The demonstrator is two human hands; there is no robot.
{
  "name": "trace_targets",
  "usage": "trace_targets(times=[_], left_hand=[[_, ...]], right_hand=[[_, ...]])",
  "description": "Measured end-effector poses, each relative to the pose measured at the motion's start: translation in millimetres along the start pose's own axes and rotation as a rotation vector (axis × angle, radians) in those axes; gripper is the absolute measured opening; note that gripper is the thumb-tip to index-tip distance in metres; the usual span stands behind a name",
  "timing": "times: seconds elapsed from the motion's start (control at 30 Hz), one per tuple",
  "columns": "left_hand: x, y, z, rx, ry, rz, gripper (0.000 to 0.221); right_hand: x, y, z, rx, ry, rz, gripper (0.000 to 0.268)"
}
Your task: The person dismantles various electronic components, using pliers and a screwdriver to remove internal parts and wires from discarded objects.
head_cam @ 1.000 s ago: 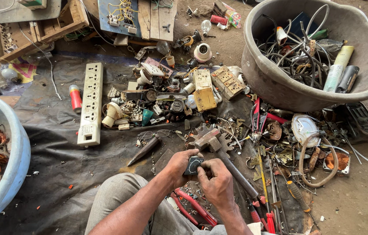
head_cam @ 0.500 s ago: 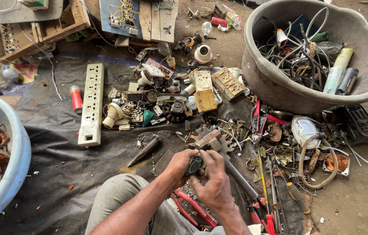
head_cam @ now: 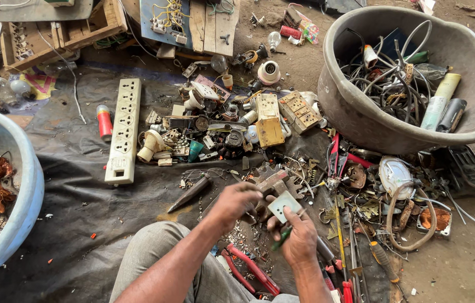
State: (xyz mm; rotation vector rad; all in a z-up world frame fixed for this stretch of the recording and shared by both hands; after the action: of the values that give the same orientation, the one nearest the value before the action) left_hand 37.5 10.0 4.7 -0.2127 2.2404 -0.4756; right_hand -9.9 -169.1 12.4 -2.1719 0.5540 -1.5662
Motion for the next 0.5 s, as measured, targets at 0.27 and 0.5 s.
trace_targets(times=[0.27, 0.5], left_hand=[[10.0, -3.9, -2.8, 0.081, -0.02, 0.392, 0.016], [11.5, -4.7, 1.6, 0.059, 0.008, 0.268, 0.033]], right_hand=[[-23.9, 15.6, 5.1, -0.352, -0.17, -0.501, 0.023], [-16.2, 14.4, 6.9, -0.428, -0.046, -0.631, 0.025]])
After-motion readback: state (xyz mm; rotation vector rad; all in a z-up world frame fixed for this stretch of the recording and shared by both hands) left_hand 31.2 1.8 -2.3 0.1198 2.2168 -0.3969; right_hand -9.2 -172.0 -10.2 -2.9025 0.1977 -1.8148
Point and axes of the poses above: each hand's wrist, its own z-axis towards the middle knuckle, its own y-axis out of the back of the hand, x = y × z, the point moved 3 cm from there along z, towards the middle knuckle, and after that the axes turned 2 degrees about -z, right-handed, at the moved point
